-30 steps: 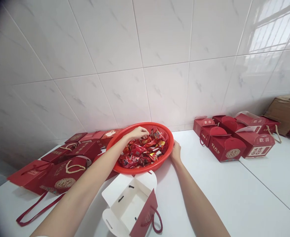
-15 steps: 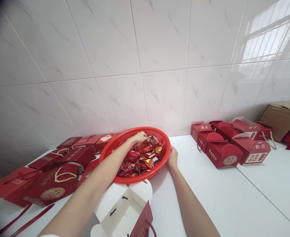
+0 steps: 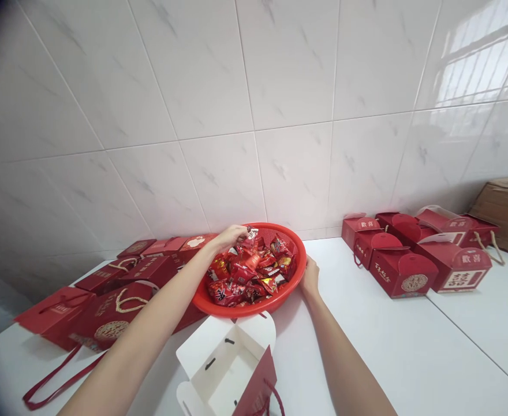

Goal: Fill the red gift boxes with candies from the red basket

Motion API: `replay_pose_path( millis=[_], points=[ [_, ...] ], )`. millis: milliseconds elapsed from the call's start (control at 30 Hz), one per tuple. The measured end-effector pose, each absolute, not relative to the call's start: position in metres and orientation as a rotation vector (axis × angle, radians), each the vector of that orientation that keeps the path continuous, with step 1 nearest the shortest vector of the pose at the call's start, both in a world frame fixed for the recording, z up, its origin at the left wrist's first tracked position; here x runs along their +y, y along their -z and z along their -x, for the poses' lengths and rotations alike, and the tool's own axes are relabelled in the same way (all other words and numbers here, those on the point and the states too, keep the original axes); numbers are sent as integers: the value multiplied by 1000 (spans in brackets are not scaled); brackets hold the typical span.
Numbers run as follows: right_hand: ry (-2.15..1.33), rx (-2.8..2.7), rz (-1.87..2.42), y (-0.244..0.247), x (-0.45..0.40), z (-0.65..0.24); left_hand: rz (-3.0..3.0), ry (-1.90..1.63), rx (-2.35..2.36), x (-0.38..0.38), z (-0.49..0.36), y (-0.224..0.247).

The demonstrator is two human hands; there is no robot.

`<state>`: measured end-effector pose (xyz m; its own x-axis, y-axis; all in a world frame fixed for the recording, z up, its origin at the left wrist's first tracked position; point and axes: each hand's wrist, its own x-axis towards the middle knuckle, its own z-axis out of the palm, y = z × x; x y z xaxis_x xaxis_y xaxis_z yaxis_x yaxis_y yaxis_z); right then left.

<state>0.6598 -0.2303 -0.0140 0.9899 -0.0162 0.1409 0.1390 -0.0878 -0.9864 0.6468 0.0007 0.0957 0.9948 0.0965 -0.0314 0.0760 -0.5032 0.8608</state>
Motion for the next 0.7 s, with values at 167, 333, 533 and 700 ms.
replay_pose_path(
  millis=[167,333,533,700],
  points=[
    [149,-93,1666,15,-230,-659,-2226,-103,103,4,-638,-84],
    [140,-82,1712,15,-230,-661,-2267,-194,25,-3,-636,-86],
    [130,-93,1771,16,-231,-664,-2771,155,-217,-28,-629,-79],
    [128,-117,1774,22,-231,-668,-2974,328,-295,-38,-630,-79]
  ],
)
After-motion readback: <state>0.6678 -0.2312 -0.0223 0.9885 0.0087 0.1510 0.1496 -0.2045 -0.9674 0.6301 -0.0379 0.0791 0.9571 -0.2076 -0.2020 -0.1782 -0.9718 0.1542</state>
